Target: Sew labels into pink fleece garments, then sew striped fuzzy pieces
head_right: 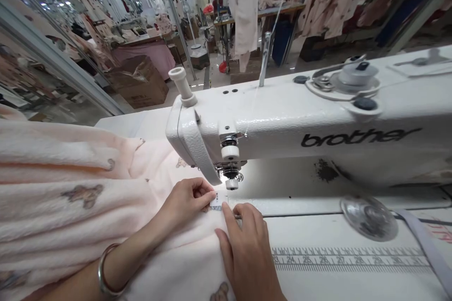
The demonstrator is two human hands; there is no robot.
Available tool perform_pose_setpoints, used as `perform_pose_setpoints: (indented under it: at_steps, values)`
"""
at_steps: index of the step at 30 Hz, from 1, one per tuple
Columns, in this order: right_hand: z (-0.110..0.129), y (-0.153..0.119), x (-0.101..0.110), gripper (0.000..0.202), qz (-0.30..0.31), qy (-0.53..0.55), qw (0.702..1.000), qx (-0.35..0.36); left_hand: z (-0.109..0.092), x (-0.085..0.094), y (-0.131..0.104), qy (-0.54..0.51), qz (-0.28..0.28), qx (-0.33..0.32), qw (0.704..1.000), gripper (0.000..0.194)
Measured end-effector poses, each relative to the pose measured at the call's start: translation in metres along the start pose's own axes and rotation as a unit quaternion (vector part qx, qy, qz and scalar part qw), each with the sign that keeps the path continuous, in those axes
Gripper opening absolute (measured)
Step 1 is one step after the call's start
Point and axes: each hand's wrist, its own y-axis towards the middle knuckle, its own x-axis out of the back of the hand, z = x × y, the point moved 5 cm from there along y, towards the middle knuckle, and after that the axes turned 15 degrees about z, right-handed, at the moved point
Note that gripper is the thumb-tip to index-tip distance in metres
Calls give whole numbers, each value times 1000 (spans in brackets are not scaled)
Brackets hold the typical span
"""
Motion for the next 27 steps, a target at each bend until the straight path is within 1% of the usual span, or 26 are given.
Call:
perform_pose_setpoints:
  at_steps: [7, 10, 12, 14, 16, 18, 19, 21, 23, 24, 25, 27]
  values:
    - [4, 2, 5, 34, -15, -24, 999, 14, -3, 0, -3, 39, -19, 7, 999, 14]
    - [3, 1, 3, 34, -14, -20, 1000, 4, -7, 0, -2, 67, -30, 1, 997, 13]
    - [4, 2, 4, 33, -22, -20, 1000, 4, -11, -1, -4, 104, -32, -11, 994, 12]
    - [5, 3, 5, 32, -30, -24, 999, 12, -17, -1, -11, 169, -41, -36, 984, 11]
    - [6, 3, 7, 32, -38, -27, 999, 15, -23, 0, -23, 258, -57, -74, 962, 16]
    - [6, 3, 7, 32, -43, -31, 998, 15, -27, -1, -38, 353, -59, -136, 924, 24]
    - [6, 3, 7, 32, -47, -33, 998, 12, -28, -4, -45, 395, -52, -178, 900, 27]
    - [6, 2, 7, 33, -49, -38, 998, 15, -25, -10, -59, 464, -34, -273, 842, 30]
    - [5, 1, 6, 33, -46, -47, 998, 21, -19, -17, -66, 507, -17, -336, 793, 38]
    - [6, 0, 5, 34, -46, -51, 997, 26, -15, -19, -66, 522, -11, -348, 778, 42]
    - [6, 0, 5, 34, -48, -54, 997, 29, -11, -21, -65, 533, -1, -350, 770, 46]
    - [7, 0, 7, 32, -61, -53, 996, 29, -6, -22, -61, 543, 17, -336, 769, 50]
